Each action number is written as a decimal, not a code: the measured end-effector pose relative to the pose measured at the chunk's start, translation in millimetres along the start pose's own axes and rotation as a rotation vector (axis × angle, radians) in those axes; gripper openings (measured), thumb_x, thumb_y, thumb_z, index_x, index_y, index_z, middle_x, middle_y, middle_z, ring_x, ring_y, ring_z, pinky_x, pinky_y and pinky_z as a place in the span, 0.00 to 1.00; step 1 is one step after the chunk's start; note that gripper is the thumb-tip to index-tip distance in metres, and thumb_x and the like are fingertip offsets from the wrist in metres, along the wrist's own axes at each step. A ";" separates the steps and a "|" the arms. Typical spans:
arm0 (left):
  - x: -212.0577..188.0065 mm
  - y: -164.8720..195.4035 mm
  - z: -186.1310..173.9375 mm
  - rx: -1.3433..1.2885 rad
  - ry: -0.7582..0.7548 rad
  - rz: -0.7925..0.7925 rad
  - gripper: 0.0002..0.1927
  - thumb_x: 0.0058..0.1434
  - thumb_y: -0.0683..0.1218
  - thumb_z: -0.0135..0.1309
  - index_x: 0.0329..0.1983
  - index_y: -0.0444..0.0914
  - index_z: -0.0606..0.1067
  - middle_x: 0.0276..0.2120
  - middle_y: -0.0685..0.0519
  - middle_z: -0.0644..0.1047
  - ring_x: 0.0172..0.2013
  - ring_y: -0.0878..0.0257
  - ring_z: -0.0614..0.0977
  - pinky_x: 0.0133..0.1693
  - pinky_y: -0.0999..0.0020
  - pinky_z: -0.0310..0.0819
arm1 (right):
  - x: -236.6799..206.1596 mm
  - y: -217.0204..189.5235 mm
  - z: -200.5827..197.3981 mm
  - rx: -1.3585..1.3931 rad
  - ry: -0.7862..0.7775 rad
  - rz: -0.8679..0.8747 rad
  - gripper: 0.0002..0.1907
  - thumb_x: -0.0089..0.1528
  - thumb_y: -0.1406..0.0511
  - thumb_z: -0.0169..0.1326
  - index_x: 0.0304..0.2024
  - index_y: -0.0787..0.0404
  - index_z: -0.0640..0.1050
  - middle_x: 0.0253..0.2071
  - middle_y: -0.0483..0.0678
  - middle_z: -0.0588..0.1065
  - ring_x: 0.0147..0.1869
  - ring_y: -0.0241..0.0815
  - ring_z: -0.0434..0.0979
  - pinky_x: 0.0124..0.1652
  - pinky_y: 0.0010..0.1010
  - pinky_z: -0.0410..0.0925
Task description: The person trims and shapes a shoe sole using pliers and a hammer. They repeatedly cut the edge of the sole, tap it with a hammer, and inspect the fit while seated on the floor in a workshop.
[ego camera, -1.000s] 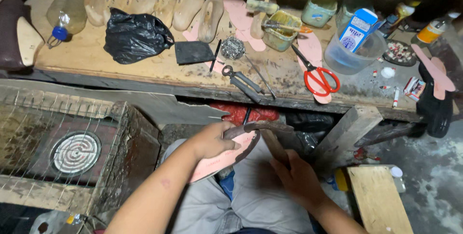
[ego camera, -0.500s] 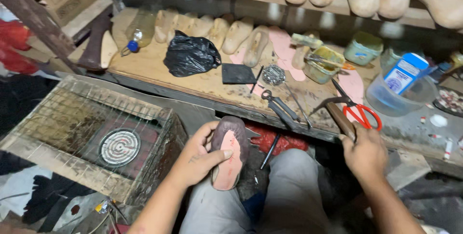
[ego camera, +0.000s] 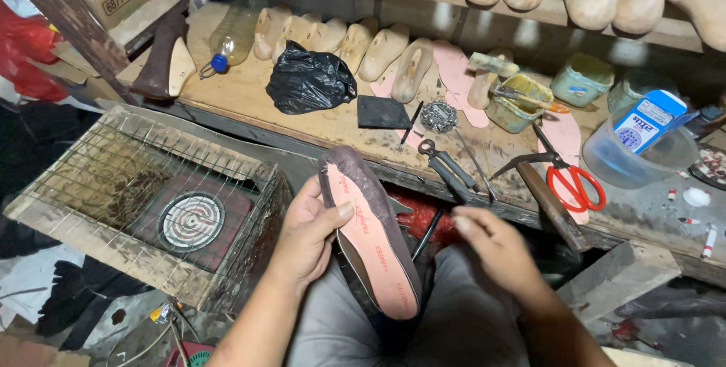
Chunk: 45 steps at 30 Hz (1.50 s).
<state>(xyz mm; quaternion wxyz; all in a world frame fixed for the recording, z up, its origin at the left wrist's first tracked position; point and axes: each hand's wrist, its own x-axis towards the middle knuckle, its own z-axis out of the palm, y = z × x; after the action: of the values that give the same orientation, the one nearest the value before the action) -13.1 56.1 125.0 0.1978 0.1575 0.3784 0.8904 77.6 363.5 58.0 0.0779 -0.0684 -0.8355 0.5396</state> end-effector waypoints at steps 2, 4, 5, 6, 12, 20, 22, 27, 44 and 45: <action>1.7 -2.9 4.9 -0.096 -0.041 0.004 0.27 0.63 0.37 0.56 0.65 0.30 0.66 0.54 0.43 0.77 0.53 0.57 0.80 0.58 0.60 0.73 | 1.7 -5.9 28.3 0.576 -0.341 0.266 0.24 0.68 0.55 0.46 0.57 0.64 0.78 0.48 0.52 0.81 0.51 0.41 0.79 0.52 0.32 0.71; 2.7 -9.1 5.5 -0.156 -0.069 0.007 0.27 0.63 0.38 0.56 0.66 0.32 0.66 0.55 0.45 0.77 0.54 0.58 0.80 0.59 0.60 0.73 | -7.6 -10.9 53.6 0.909 -0.359 0.389 0.25 0.65 0.55 0.48 0.55 0.68 0.76 0.48 0.55 0.81 0.50 0.42 0.80 0.52 0.34 0.71; 2.4 -14.1 3.6 -0.169 -0.076 0.004 0.27 0.63 0.39 0.56 0.65 0.33 0.66 0.55 0.46 0.77 0.55 0.59 0.80 0.60 0.60 0.72 | -11.1 -14.0 61.5 1.076 -0.369 0.456 0.25 0.64 0.56 0.49 0.53 0.70 0.75 0.48 0.56 0.81 0.50 0.43 0.81 0.52 0.34 0.71; 1.0 -19.1 -0.8 -0.181 -0.082 0.000 0.27 0.63 0.40 0.55 0.65 0.35 0.66 0.55 0.47 0.77 0.55 0.59 0.79 0.60 0.60 0.72 | -13.3 -17.9 65.5 1.053 -0.348 0.389 0.23 0.65 0.58 0.50 0.53 0.70 0.75 0.49 0.56 0.80 0.50 0.43 0.80 0.52 0.35 0.71; 1.8 -40.6 -48.7 -0.607 -0.393 -0.065 0.22 0.80 0.43 0.39 0.68 0.19 0.62 0.54 0.34 0.75 0.53 0.47 0.78 0.57 0.50 0.70 | -8.3 -74.2 36.5 0.418 -0.185 -0.017 0.16 0.63 0.66 0.60 0.51 0.68 0.79 0.46 0.53 0.80 0.48 0.40 0.78 0.49 0.31 0.71; -11.8 -38.9 -34.9 -0.265 -0.265 -0.464 0.29 0.68 0.50 0.57 0.64 0.26 0.68 0.53 0.41 0.78 0.50 0.57 0.81 0.54 0.61 0.75 | 10.1 -139.9 24.8 -0.459 -0.049 -0.961 0.18 0.56 0.62 0.62 0.49 0.57 0.79 0.53 0.52 0.77 0.60 0.55 0.72 0.61 0.38 0.60; -7.4 -36.8 -29.0 -0.212 -0.151 -0.350 0.25 0.67 0.46 0.57 0.64 0.29 0.68 0.53 0.43 0.78 0.50 0.58 0.81 0.54 0.60 0.75 | 13.9 -131.1 41.9 -0.307 0.100 -0.738 0.19 0.60 0.65 0.60 0.53 0.64 0.78 0.58 0.56 0.74 0.62 0.54 0.72 0.62 0.38 0.62; 8.8 -27.0 -34.9 -0.167 0.124 -0.137 0.22 0.63 0.42 0.55 0.61 0.33 0.69 0.51 0.46 0.79 0.51 0.59 0.82 0.56 0.61 0.76 | 24.7 -86.2 81.1 0.296 -0.004 -0.098 0.17 0.68 0.65 0.52 0.58 0.66 0.77 0.53 0.51 0.78 0.56 0.45 0.78 0.56 0.35 0.69; 10.8 -46.7 -51.5 -0.178 0.323 -0.105 0.16 0.68 0.47 0.56 0.54 0.35 0.71 0.45 0.48 0.80 0.45 0.60 0.82 0.50 0.61 0.79 | -1.5 -50.2 124.3 1.011 -0.417 0.337 0.19 0.69 0.64 0.50 0.59 0.68 0.73 0.51 0.50 0.79 0.51 0.39 0.80 0.51 0.32 0.73; 10.3 -47.5 -50.8 -0.182 0.323 -0.102 0.16 0.68 0.47 0.56 0.53 0.35 0.70 0.45 0.48 0.79 0.45 0.60 0.82 0.50 0.61 0.79 | -2.9 -48.7 124.6 1.006 -0.412 0.341 0.19 0.69 0.63 0.50 0.59 0.68 0.73 0.51 0.50 0.79 0.51 0.39 0.80 0.51 0.32 0.73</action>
<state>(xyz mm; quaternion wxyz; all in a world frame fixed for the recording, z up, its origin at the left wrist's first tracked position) -32.9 60.0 57.6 0.1928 -0.0251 0.3305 0.9236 53.6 232.1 51.8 -0.1519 -0.0501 -0.4506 0.8783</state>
